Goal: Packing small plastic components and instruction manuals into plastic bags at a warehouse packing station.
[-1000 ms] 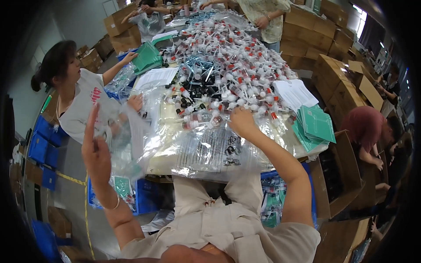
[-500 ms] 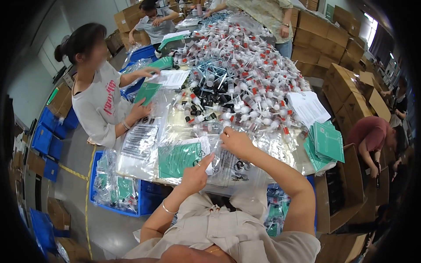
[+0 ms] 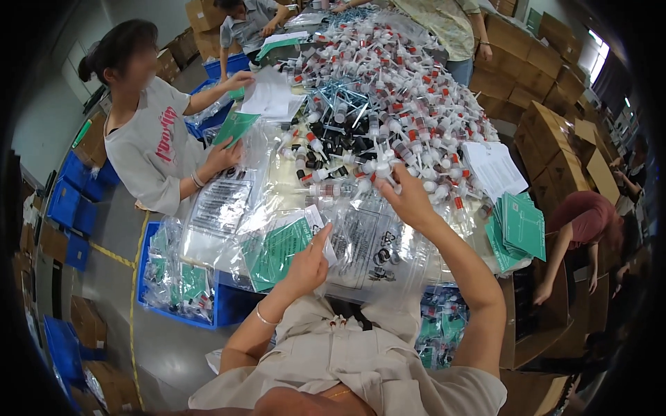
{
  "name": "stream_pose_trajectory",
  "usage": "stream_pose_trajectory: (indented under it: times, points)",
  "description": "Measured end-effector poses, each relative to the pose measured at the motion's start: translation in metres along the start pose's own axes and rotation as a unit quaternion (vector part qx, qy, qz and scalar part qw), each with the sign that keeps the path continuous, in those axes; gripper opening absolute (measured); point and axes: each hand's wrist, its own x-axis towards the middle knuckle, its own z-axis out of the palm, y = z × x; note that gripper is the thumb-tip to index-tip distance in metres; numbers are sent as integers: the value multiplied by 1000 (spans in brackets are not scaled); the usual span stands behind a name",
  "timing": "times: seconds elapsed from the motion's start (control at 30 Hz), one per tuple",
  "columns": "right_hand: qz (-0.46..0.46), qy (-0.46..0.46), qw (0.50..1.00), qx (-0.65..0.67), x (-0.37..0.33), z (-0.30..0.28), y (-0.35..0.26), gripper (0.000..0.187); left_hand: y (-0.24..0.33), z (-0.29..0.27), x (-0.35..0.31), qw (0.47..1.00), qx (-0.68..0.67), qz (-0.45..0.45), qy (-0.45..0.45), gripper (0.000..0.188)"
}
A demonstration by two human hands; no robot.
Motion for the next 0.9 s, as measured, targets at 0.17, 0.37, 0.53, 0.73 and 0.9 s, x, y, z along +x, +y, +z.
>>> stream_pose_trajectory:
  times: [0.17,0.37,0.53,0.73,0.9]
  points:
    - [232,-306,842,380,-34,30,-33,38,4,-8,11,998,-18,23,60,74]
    - [294,-455,747,385,-44,47,-12,33,31,-29,30,995,64,69,-35,70]
    - [313,-428,728,435,-38,49,-15,25,66,-35,36,987,111,116,-32,67]
    - [210,-356,816,405,-20,159,1,30,98,-24,39,979,110,173,-21,69]
    - [-76,-298,873,378,-9,172,35,32,88,-19,42,970,40,234,51,69]
